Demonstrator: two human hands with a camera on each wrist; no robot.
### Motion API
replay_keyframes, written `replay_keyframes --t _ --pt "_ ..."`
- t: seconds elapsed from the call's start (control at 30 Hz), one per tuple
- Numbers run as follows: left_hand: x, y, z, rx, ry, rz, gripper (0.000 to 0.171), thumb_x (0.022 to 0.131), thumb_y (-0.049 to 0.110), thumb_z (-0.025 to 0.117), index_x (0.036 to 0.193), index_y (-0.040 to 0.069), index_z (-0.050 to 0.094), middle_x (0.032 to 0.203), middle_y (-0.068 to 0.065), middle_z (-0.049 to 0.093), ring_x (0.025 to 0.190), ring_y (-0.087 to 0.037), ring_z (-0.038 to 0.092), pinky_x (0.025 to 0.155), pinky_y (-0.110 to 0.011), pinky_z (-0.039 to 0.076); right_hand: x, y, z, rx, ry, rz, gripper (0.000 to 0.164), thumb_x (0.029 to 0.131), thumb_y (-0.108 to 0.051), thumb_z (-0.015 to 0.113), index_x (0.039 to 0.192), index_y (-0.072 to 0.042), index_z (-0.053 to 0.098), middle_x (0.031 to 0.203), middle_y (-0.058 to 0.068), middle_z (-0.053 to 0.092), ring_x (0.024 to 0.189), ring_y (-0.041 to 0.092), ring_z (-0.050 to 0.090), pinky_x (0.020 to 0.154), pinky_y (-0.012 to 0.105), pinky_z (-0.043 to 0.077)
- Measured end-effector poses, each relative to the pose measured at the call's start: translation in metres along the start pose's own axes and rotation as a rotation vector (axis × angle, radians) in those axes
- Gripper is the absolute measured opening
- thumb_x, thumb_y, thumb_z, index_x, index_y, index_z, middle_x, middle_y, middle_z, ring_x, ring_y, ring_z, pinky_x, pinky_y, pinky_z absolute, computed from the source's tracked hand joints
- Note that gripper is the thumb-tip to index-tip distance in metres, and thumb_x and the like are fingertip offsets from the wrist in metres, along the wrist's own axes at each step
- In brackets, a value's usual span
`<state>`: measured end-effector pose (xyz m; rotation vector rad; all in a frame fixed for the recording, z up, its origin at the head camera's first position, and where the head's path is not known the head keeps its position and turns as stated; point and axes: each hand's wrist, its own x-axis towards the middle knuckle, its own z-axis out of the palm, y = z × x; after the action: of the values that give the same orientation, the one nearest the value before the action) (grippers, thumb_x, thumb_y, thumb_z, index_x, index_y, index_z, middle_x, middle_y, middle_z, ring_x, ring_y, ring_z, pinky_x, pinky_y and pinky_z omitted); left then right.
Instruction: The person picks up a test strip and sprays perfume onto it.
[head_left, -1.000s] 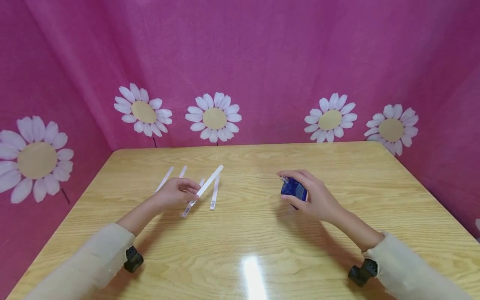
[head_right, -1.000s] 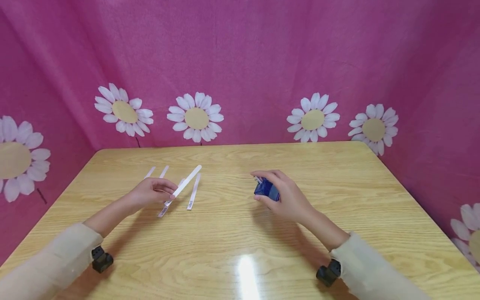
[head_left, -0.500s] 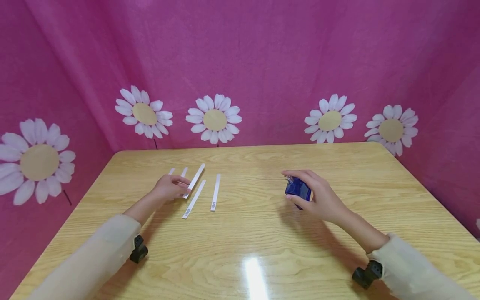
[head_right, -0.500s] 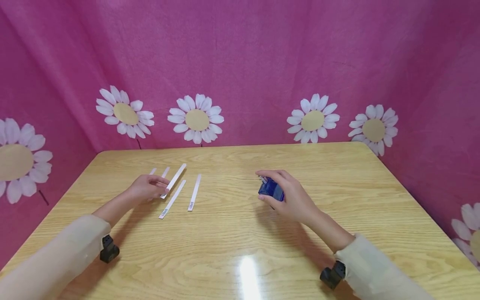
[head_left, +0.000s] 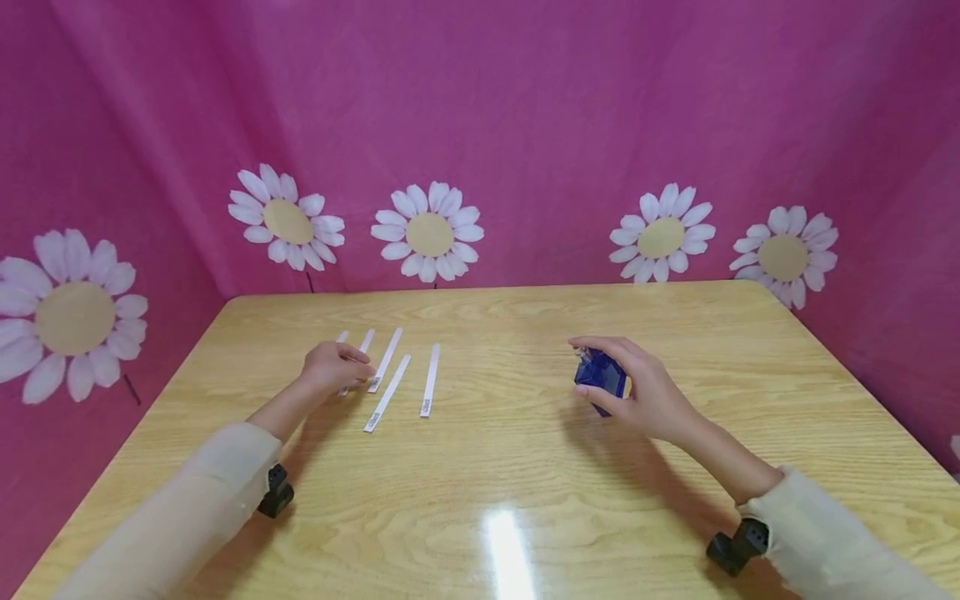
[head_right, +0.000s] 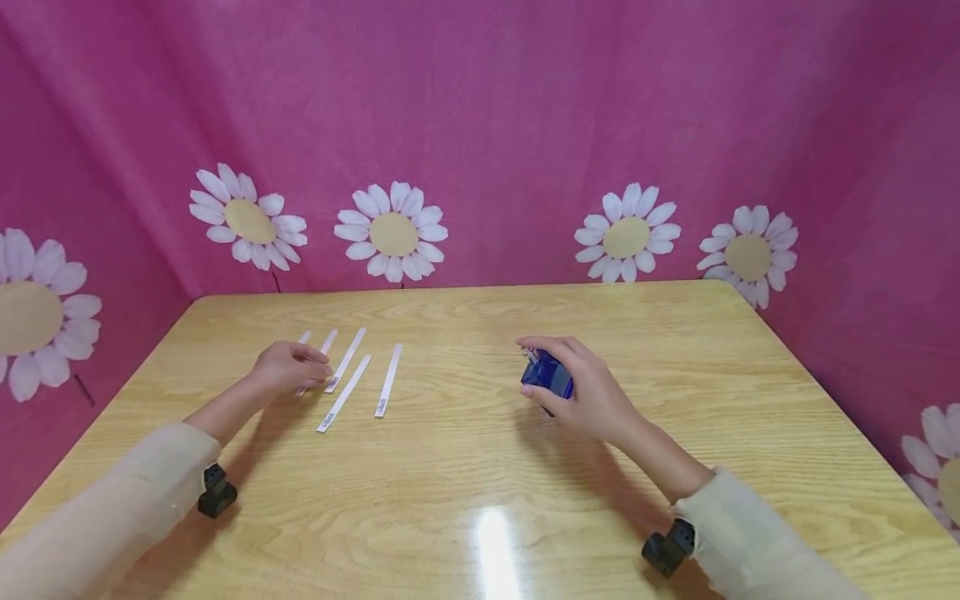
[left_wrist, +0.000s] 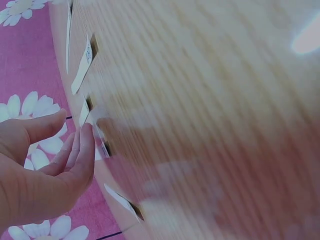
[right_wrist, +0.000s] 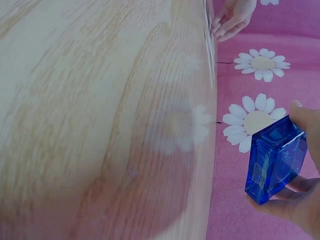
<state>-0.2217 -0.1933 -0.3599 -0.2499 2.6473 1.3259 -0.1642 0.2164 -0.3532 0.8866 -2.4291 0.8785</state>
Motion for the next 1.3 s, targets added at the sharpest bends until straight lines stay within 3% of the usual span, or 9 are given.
replay_keyframes --t 0.3,0.5,0.63,0.97,1.1,1.3 --pt "-0.025 -0.005 -0.002 0.049 -0.045 0.069 0.029 0.081 0.013 0.072 0.103 -0.005 0.065 0.078 0.000 0.066 0.064 -0.004 0.059 0.062 -0.019 0.051 0.002 0.000 0.000 -0.002 0.004 -0.012 0.057 0.078 -0.008 0.078 0.131 -0.013 0.057 0.124 0.005 0.064 0.110 0.021 0.060 0.083 0.043 0.056" --pt "-0.043 -0.010 0.006 0.107 -0.039 0.181 0.029 0.074 0.011 0.078 0.096 -0.005 0.067 0.080 -0.009 0.070 0.069 -0.008 0.058 0.060 -0.020 0.047 0.003 0.001 0.000 -0.008 0.021 -0.026 0.059 0.076 -0.007 0.079 0.130 -0.012 0.057 0.124 0.006 0.064 0.110 0.022 0.060 0.083 0.045 0.057" --pt "-0.049 -0.011 0.012 0.134 -0.024 0.215 0.031 0.071 0.008 0.080 0.095 -0.005 0.067 0.083 -0.014 0.071 0.072 -0.012 0.062 0.061 -0.021 0.050 0.004 0.000 0.000 -0.011 0.019 -0.031 0.058 0.076 -0.007 0.079 0.130 -0.012 0.057 0.124 0.006 0.064 0.110 0.021 0.060 0.083 0.045 0.057" --pt "-0.050 -0.017 0.023 0.147 0.010 0.249 0.026 0.065 -0.002 0.079 0.088 -0.005 0.068 0.075 -0.012 0.070 0.062 -0.003 0.056 0.057 -0.017 0.048 0.001 -0.002 0.006 -0.013 0.011 -0.032 0.058 0.076 -0.009 0.079 0.130 -0.014 0.057 0.122 0.005 0.064 0.108 0.020 0.060 0.082 0.043 0.057" --pt "-0.047 -0.016 0.021 0.129 -0.033 0.281 0.030 0.064 -0.004 0.080 0.092 -0.008 0.067 0.080 -0.015 0.070 0.066 -0.003 0.058 0.061 -0.016 0.051 0.000 -0.002 0.005 -0.019 0.019 -0.036 0.058 0.076 -0.008 0.080 0.129 -0.014 0.058 0.122 0.005 0.064 0.107 0.019 0.060 0.081 0.042 0.057" --pt "-0.040 -0.017 0.015 0.114 -0.152 0.372 0.032 0.068 -0.007 0.078 0.097 -0.012 0.065 0.087 -0.021 0.069 0.073 -0.008 0.064 0.067 -0.016 0.054 -0.002 -0.001 0.005 -0.021 0.026 -0.040 0.058 0.076 -0.008 0.080 0.129 -0.014 0.058 0.122 0.004 0.064 0.107 0.018 0.060 0.081 0.039 0.056"
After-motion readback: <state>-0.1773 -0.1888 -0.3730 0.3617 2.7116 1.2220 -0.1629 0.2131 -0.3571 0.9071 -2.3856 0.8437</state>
